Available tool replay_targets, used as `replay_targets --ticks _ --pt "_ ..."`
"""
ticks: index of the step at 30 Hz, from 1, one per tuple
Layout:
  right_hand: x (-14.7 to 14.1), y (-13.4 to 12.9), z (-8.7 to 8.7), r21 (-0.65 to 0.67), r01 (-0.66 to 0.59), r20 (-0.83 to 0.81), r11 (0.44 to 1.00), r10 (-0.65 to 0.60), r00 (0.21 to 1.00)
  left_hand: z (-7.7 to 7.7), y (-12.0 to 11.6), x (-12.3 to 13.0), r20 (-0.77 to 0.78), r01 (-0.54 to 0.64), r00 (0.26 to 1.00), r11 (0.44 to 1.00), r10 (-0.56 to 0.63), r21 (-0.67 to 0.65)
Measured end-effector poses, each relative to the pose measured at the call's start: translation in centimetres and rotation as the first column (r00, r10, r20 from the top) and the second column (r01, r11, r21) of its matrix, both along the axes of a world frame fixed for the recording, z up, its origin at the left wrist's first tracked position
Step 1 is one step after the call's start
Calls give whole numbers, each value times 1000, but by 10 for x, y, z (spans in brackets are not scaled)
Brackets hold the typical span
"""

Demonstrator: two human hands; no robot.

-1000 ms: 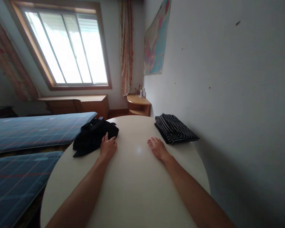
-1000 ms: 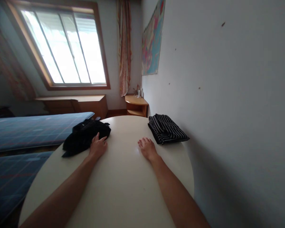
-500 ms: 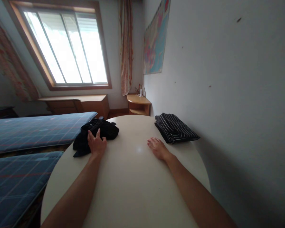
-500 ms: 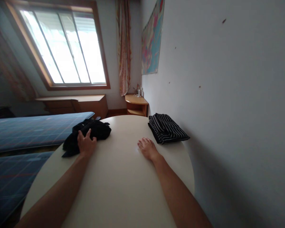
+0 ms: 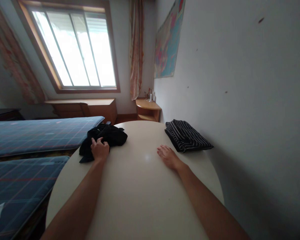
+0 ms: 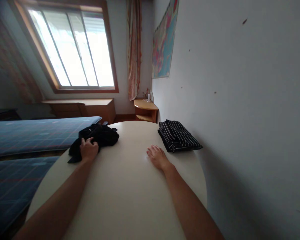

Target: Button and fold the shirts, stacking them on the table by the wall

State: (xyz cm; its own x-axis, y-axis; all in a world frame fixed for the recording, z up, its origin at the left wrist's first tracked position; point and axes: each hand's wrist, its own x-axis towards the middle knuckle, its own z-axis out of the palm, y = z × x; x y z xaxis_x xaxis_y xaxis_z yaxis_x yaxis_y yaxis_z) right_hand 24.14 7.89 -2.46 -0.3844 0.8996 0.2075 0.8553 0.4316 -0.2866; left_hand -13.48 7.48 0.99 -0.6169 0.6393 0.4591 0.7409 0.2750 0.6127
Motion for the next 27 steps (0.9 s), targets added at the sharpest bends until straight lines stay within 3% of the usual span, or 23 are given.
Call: replay_targets --ticks 5,8,13,15,17,20,23,25,27 --pt "0 -1 1 -6 3 1 1000 -3 1000 2 1 3 86 -26 996 999 30 -40" --pt "0 -2 3 -19 12 10 1000 -12 1000 3 2 10 33 -10 999 1000 10 18" --pt "0 -3 6 -27 3 7 1000 -3 1000 10 -3 40 -249 245 950 943 -188 224" --pt "1 -3 8 -22 -10 -11 1000 10 1000 11 -8 58 -328 383 895 899 -303 213" --pt "1 -3 11 -21 -18 -45 1000 17 999 8 -16 77 -381 539 800 834 -463 118" --pt "1 -4 15 -18 -9 -96 1000 7 995 -1 -30 99 -397 744 581 662 -710 -96" --pt "1 -6 18 -17 8 -113 1000 -10 994 -6 -42 112 -363 842 372 475 -854 -256" --pt "1 -9 20 -20 11 -111 1000 -13 994 -2 -46 115 -364 846 356 462 -861 -265" --pt "1 -10 20 -23 6 -104 1000 -8 995 5 -48 116 -390 814 443 545 -807 -202"
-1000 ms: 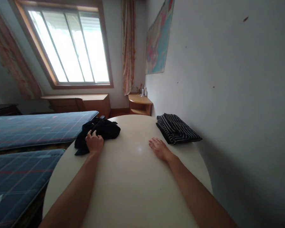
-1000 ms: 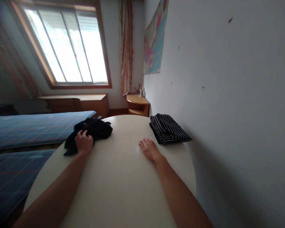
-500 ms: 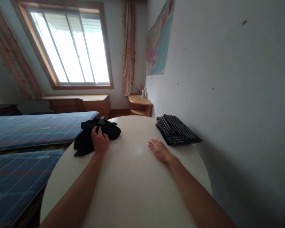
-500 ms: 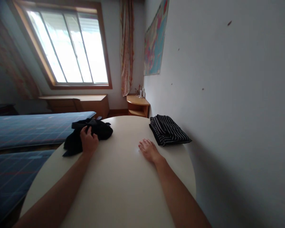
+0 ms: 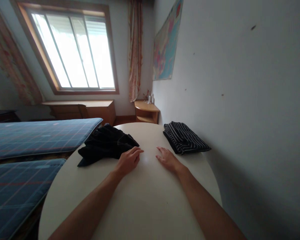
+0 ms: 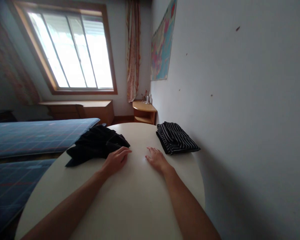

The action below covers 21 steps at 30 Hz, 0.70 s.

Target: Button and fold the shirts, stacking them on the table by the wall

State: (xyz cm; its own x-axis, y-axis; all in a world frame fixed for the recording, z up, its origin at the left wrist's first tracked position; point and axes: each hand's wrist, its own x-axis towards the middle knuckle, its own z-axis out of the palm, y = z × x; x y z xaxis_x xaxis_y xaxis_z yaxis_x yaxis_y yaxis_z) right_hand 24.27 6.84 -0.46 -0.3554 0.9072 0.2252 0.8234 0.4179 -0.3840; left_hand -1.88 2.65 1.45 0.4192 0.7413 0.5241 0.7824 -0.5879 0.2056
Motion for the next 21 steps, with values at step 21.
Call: replay_targets --ticks 21 --pt "-7 -12 16 77 -125 -83 989 131 988 11 14 -49 121 -642 757 766 642 -42"
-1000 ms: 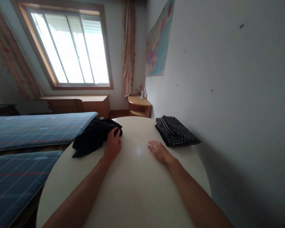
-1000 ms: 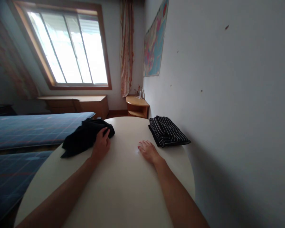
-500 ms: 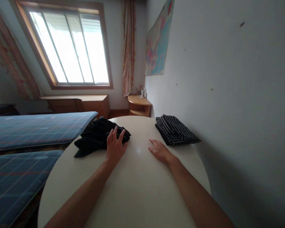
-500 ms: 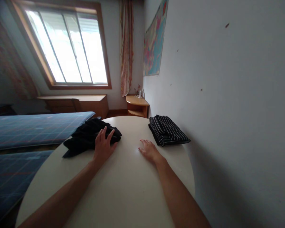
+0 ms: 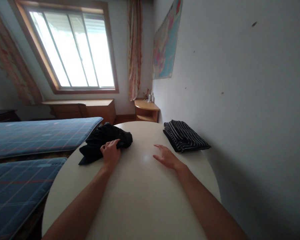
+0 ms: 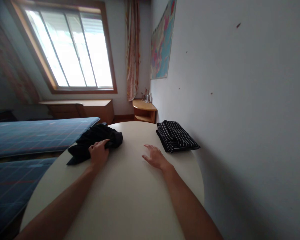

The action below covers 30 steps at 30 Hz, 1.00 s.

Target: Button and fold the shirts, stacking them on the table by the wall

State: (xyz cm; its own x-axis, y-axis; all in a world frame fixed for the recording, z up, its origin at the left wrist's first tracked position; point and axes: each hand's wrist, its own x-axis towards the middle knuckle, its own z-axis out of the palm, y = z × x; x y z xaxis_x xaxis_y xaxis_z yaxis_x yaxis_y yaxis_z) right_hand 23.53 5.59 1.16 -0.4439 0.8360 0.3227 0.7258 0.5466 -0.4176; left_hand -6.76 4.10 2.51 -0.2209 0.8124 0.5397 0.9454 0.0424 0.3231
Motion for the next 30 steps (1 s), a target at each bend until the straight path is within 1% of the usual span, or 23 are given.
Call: replay_targets --ticks 3,5,6,8,9,10,11,12,13,14,15,16,17,18,19,20,21,22,23,24,26,28,30 --pt "-9 -12 12 87 -110 -99 990 118 988 11 -13 18 -57 192 980 980 -189 53" --pt "-15 -18 18 121 -174 -130 977 189 973 14 -20 30 -124 387 915 922 -384 1" --pt "-17 -20 19 131 -205 -137 970 222 965 15 -23 35 -154 500 851 864 -502 -54" --pt "-20 -20 18 134 -259 -140 957 277 951 15 -27 42 -163 686 686 705 -709 -178" --pt "-20 -19 16 124 -281 -138 952 297 945 14 -29 44 -140 746 615 631 -776 -215" --pt "-21 -18 14 107 -299 -133 948 312 941 15 -31 45 -108 787 564 573 -818 -228" --pt "-22 -16 11 87 -310 -126 947 319 939 16 -32 44 -72 816 532 534 -844 -220" --pt "-22 -14 9 65 -315 -117 947 320 940 17 -34 43 -39 835 515 512 -856 -200" --pt "-23 -13 7 47 -312 -109 949 315 943 19 -35 40 -17 846 508 503 -861 -177" --pt "-23 -12 6 36 -303 -106 952 305 946 20 -35 36 -12 845 517 512 -856 -155" --pt "-23 -12 5 30 -290 -104 957 292 951 21 -34 32 -22 823 555 552 -832 -133" --pt "-24 -12 6 24 -277 -104 961 278 955 21 -32 28 -39 770 629 629 -777 -106" --pt "-24 -13 7 17 -264 -105 965 264 959 19 -29 24 -53 682 726 728 -686 -75" --pt "-24 -14 8 5 -251 -104 968 251 963 16 -26 20 -55 565 821 823 -568 -49" --pt "-24 -15 9 -10 -241 -101 970 239 966 11 -21 16 -46 444 894 895 -446 -41" --pt "-23 -15 11 -28 -234 -94 972 230 969 6 -16 13 -26 343 938 938 -345 -55" --pt "-23 -16 12 -44 -228 -88 973 223 971 0 -12 11 1 286 958 954 -287 -93" --pt "-23 -16 13 -58 -222 -83 973 217 973 -5 -8 9 35 269 963 952 -267 -146" --pt "-23 -17 13 -71 -216 -79 974 210 974 -10 -4 8 72 286 958 937 -277 -198" --pt "-22 -17 13 -85 -209 -77 974 202 976 -14 -2 8 113 322 946 917 -303 -236" --pt "-22 -17 13 -107 -201 -70 974 194 978 -18 0 8 196 418 905 872 -376 -254" --pt "-21 -18 14 -77 -220 -43 972 217 975 -18 -2 11 269 532 839 817 -474 -220" --pt "-21 -19 14 10 -256 -7 967 256 967 -15 -7 15 339 663 736 726 -586 -184"
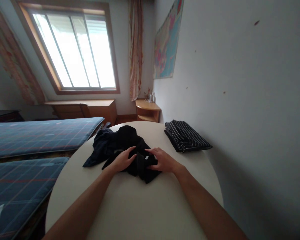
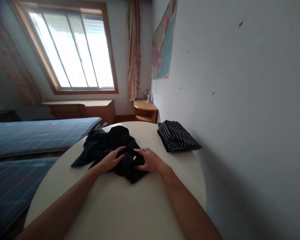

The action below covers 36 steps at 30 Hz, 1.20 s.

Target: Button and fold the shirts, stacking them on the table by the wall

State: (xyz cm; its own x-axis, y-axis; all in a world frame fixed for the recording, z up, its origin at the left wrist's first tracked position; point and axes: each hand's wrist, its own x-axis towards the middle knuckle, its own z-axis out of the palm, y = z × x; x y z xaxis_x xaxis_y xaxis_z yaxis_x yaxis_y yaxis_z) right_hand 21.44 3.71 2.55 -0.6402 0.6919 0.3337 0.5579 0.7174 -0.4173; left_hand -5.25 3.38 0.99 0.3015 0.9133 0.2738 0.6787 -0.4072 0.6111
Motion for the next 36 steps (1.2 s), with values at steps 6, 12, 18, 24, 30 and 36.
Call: replay_targets --ticks 6,12,18,24,30,36 --pt "2 -1 1 14 -35 85 999 34 996 15 -10 10 25 255 967 967 -254 -23" --pt "0 -3 6 -22 9 58 1000 -7 998 12 1 -7 -224 -422 852 873 474 243" --pt "4 -6 20 -17 115 122 993 -112 986 -5 15 -44 -393 -630 692 772 605 79" --pt "17 1 17 -70 126 32 990 -124 992 0 18 -43 -273 -589 756 800 595 115" --pt "22 7 10 -154 53 -227 987 -87 970 21 -9 -5 -61 177 983 983 -175 46" --pt "23 8 16 -229 76 -436 970 -172 884 27 -27 20 -46 233 971 972 -235 -33"
